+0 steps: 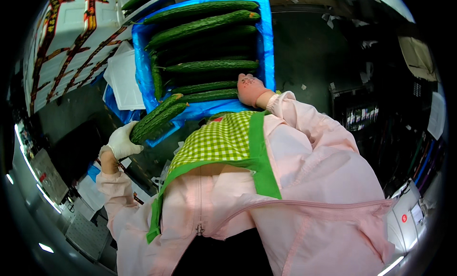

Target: The person weighs cucumbers on a scale and places them into a blue plastic-lined crate.

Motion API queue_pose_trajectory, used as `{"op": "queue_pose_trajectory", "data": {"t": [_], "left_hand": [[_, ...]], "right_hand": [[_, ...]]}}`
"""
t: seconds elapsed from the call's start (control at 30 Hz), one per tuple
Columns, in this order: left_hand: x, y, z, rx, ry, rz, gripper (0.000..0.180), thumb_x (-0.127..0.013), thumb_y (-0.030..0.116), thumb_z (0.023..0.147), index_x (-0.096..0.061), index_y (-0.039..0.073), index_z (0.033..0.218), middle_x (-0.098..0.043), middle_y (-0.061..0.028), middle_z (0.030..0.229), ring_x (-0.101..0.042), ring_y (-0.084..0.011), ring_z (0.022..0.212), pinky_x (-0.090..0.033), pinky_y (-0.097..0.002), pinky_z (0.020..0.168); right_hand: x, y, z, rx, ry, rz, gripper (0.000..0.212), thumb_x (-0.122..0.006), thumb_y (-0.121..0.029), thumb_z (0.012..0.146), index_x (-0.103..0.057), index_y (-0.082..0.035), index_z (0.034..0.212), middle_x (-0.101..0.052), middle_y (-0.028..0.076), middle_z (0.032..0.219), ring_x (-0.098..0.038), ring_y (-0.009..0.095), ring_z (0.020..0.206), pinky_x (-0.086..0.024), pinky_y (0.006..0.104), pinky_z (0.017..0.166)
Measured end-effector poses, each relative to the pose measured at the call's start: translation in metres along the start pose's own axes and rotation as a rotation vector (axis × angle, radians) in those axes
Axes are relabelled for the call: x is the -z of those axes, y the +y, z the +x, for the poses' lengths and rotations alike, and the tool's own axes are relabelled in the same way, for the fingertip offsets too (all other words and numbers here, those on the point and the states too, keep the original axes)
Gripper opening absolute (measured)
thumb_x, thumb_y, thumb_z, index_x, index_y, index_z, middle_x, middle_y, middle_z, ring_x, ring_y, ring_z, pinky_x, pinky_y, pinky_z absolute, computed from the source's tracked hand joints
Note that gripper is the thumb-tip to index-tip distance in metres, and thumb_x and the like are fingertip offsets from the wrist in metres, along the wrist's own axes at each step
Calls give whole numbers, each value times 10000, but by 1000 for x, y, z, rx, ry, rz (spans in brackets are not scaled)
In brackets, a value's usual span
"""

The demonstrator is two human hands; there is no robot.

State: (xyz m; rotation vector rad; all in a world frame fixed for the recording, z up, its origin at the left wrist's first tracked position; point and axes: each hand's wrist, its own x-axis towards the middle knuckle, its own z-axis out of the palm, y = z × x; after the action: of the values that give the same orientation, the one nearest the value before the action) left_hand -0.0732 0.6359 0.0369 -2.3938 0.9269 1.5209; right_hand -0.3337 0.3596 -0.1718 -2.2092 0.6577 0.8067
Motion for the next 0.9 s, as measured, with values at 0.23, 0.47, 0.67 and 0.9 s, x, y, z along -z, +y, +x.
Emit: {"op": "queue_pose_trajectory", "data": {"t": [0.23,0.47,0.67,0.9], "left_hand": [[-11,-35,-28,90,35,-86,688,-769,262,602,-569,90,1238,-674,-177,1013,-644,-337,955,-500,-384,842],[-28,-56,-42,85,125,-175,693,-774,241,597,-566,66,1235,-679,-174,1020,-652,-325,959,-502,-375,847],[-33,-63,-39,45,136,-201,693,-775,218,596,-561,57,1235,-676,-166,1017,-657,-300,947,-503,-358,848],[-20,-55,-37,-13,144,-184,709,-769,208,591,-556,64,1252,-674,-165,1024,-653,-309,960,-502,-359,852]], "right_hand": [[10,-5,11,-138,-58,44,580,-582,-283,841,-419,133,1210,-585,326,1182,-589,386,1130,-461,406,973],[19,-13,-16,38,-1,-12,659,-662,-453,787,-494,30,1203,-605,278,1172,-595,400,1093,-469,428,940],[34,-28,-16,197,-81,-389,555,-596,-596,826,-673,-52,900,-686,183,909,-657,358,901,-509,458,784],[154,-32,-58,119,-149,160,484,-687,-482,842,-642,-10,743,-553,81,573,-577,159,563,-462,326,552]]}}
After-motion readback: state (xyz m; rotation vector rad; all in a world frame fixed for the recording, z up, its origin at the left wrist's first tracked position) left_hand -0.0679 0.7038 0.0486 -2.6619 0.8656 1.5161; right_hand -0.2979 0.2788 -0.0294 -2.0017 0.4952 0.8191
